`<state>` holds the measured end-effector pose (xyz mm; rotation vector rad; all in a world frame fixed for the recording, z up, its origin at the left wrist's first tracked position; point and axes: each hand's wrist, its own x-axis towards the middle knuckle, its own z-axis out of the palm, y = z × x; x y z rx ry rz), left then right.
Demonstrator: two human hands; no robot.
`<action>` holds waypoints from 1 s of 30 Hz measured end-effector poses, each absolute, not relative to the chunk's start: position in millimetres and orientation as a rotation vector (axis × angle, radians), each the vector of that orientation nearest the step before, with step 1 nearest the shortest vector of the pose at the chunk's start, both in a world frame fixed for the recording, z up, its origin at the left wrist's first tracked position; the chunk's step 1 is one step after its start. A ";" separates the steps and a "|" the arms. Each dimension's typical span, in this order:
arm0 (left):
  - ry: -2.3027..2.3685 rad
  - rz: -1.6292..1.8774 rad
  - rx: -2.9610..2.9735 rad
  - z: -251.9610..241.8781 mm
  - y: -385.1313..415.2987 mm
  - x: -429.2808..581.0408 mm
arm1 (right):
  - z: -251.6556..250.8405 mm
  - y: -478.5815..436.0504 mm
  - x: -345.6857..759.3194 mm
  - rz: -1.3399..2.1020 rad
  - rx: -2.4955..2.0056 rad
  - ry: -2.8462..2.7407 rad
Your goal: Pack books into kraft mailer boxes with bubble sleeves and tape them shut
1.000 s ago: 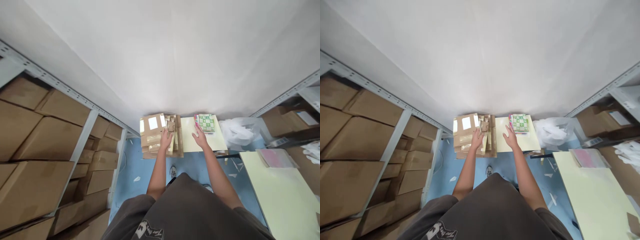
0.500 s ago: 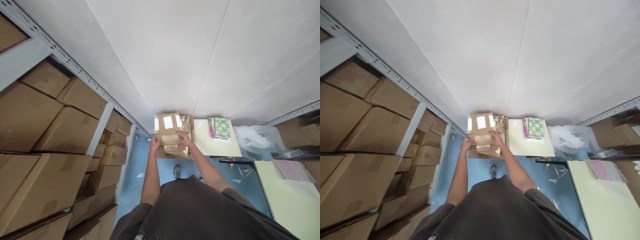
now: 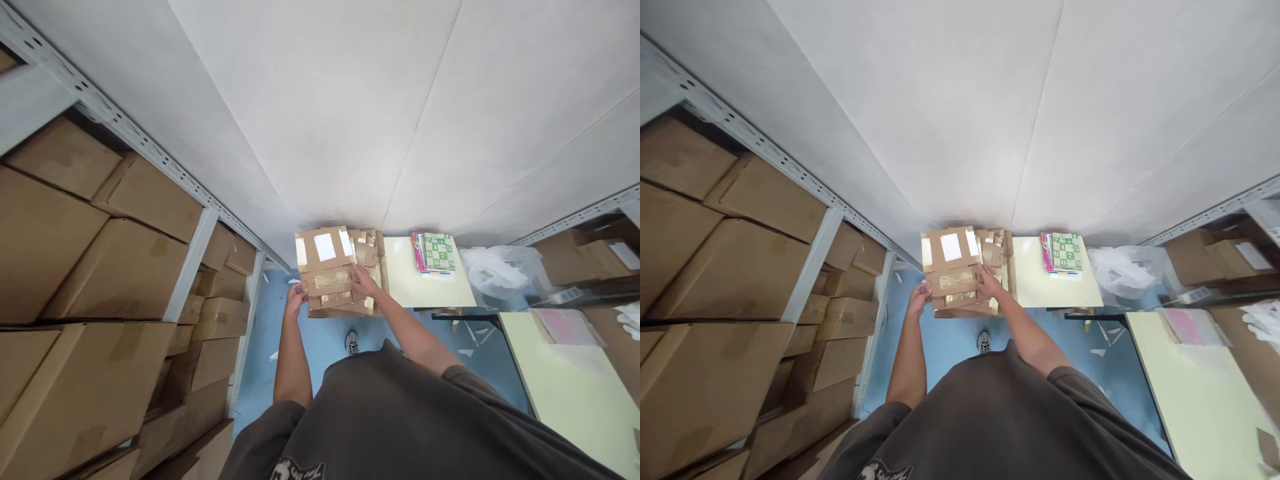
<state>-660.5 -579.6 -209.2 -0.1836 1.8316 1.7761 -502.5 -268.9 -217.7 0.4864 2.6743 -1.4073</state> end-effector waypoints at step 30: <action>1.760 1.955 -0.009 -146.5 -624.7 -675.1 | -156.5 -276.7 -526.7 -2.214 0.800 2.070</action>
